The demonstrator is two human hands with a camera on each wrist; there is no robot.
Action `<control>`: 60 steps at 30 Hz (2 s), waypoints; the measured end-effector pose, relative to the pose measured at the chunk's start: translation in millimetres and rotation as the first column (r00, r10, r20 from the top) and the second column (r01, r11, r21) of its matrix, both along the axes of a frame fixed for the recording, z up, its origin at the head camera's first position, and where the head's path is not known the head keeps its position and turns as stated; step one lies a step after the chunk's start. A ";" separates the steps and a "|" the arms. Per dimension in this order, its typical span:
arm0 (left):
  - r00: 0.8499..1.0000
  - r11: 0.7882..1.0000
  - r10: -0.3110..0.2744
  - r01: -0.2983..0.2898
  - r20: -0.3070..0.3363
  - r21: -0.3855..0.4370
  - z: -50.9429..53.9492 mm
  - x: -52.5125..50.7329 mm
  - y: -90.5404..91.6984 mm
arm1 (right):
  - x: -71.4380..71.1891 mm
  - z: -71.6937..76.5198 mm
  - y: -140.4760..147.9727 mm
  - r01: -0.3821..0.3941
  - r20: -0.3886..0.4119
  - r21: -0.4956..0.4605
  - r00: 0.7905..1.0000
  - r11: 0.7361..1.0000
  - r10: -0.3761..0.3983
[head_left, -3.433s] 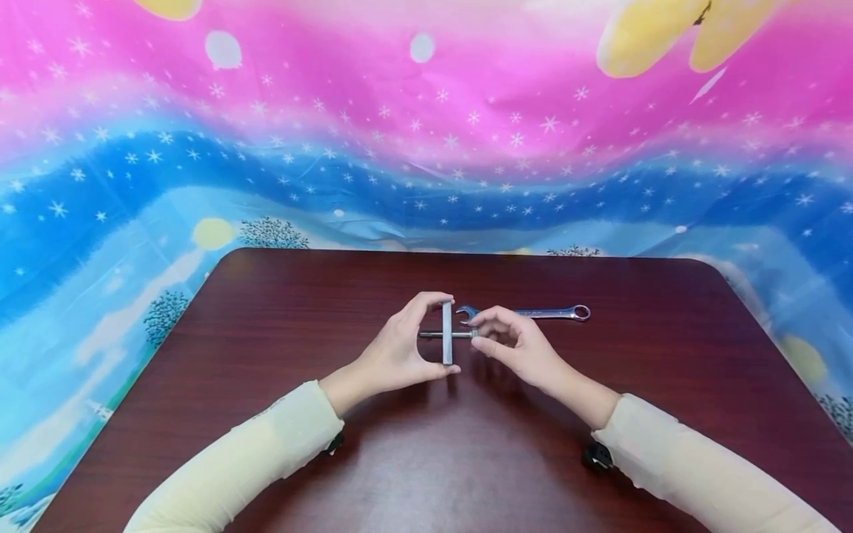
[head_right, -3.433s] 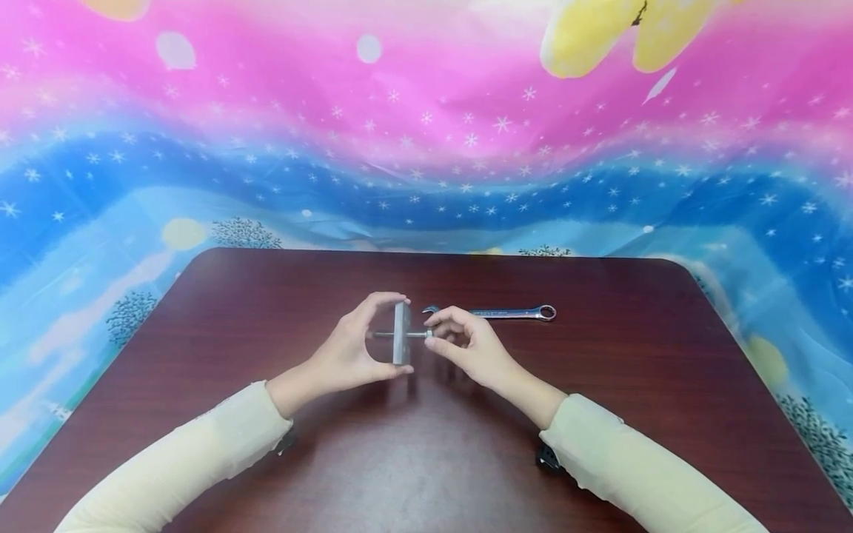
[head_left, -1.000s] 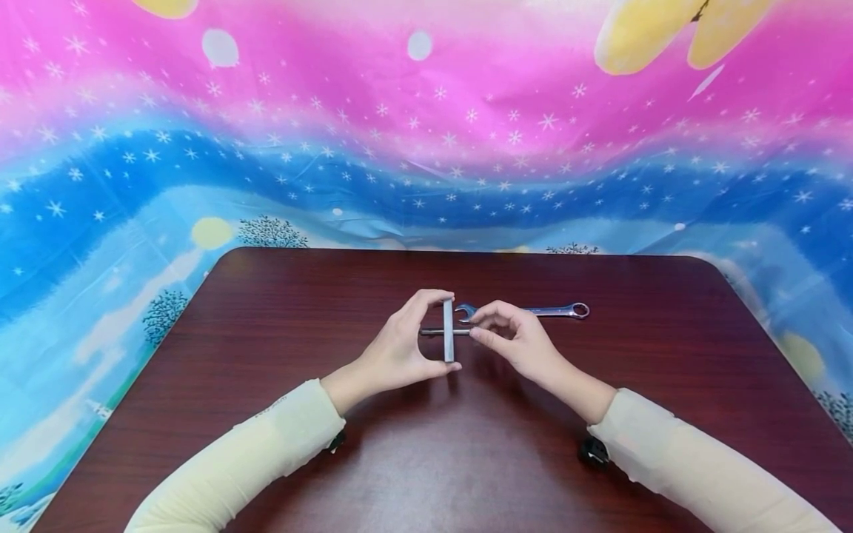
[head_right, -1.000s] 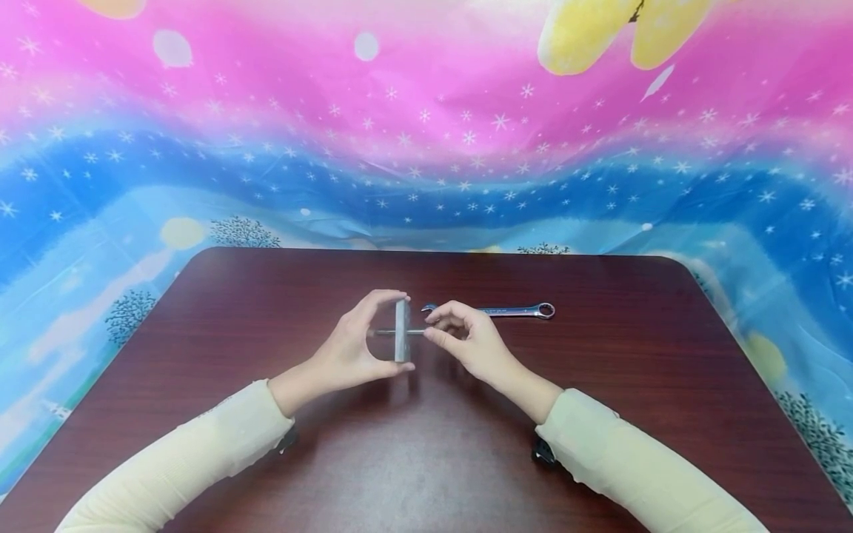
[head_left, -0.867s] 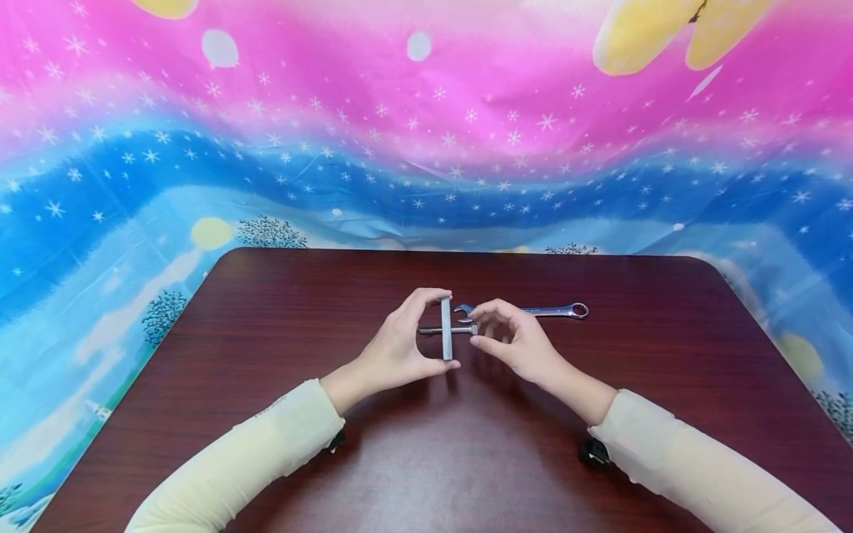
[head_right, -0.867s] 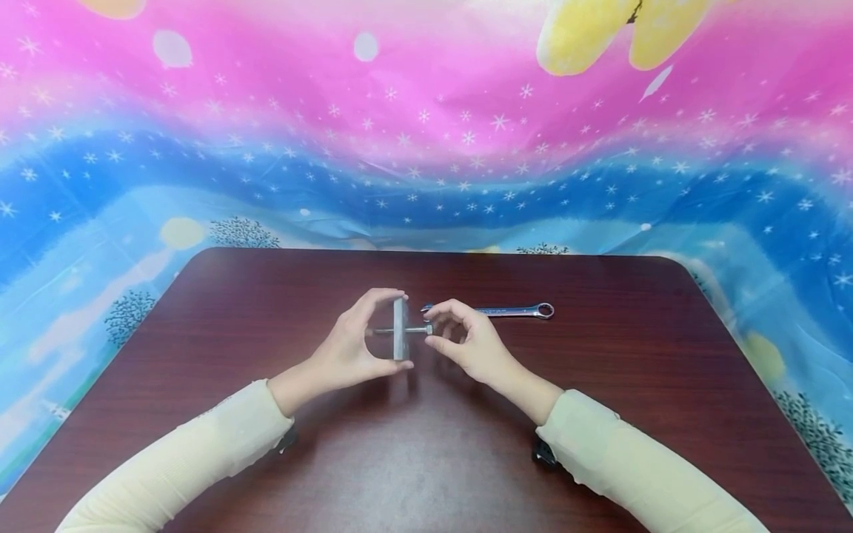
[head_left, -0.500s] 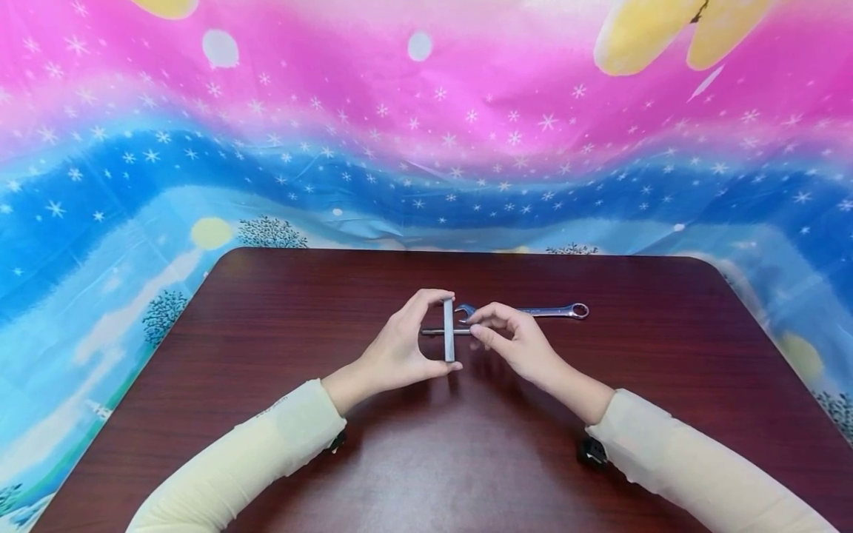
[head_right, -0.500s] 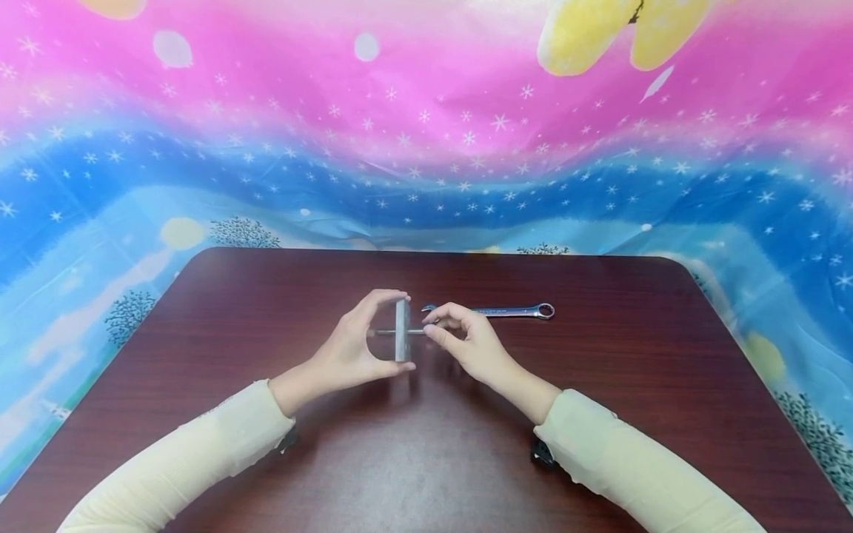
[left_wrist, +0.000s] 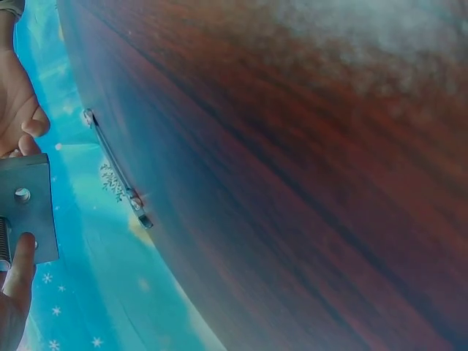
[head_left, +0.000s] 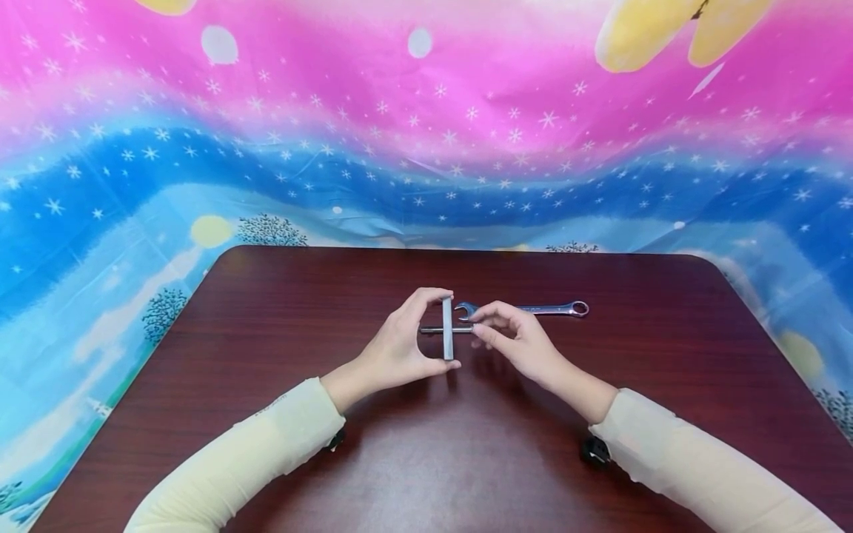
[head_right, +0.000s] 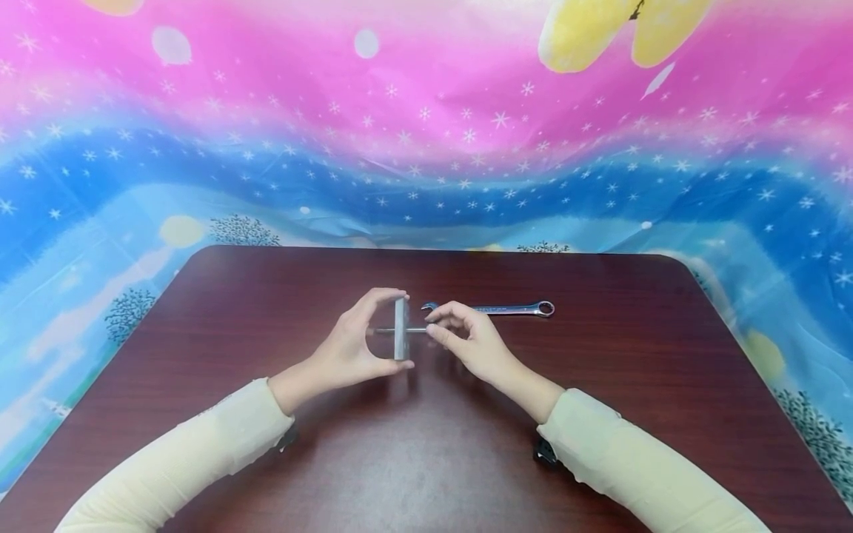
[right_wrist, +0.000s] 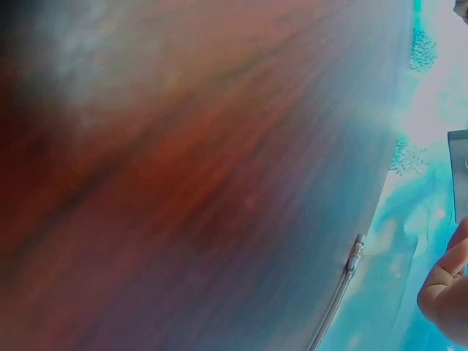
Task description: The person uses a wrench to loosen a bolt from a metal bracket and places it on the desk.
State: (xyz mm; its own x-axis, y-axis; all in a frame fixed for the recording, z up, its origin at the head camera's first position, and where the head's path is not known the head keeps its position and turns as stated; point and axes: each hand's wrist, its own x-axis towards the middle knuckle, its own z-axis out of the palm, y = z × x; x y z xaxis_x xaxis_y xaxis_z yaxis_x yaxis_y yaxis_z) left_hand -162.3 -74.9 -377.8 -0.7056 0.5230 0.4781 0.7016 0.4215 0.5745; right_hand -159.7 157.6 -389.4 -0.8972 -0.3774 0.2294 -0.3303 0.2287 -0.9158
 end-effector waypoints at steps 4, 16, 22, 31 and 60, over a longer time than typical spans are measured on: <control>1.000 1.000 0.000 0.000 0.001 0.000 -0.5 0.1 0.1 | -0.2 0.7 -1.0 0.003 0.000 0.004 1.000 1.000 -0.003; 1.000 1.000 0.008 -0.008 0.015 0.004 0.1 1.0 -3.0 | 2.9 1.0 -2.1 0.021 -0.043 0.021 0.999 1.000 -0.020; 1.000 1.000 0.001 -0.001 0.008 0.002 0.1 1.6 -1.8 | 2.0 0.6 -2.4 -0.013 0.023 -0.019 1.000 1.000 0.014; 1.000 1.000 0.003 -0.003 0.012 0.007 -1.4 0.4 -1.8 | 0.6 -1.0 -1.8 0.000 -0.107 0.040 0.994 0.999 0.004; 1.000 1.000 -0.016 0.016 0.007 -0.012 -3.2 2.9 -1.6 | 5.0 -2.0 8.4 -0.019 -0.036 0.059 0.999 0.998 0.021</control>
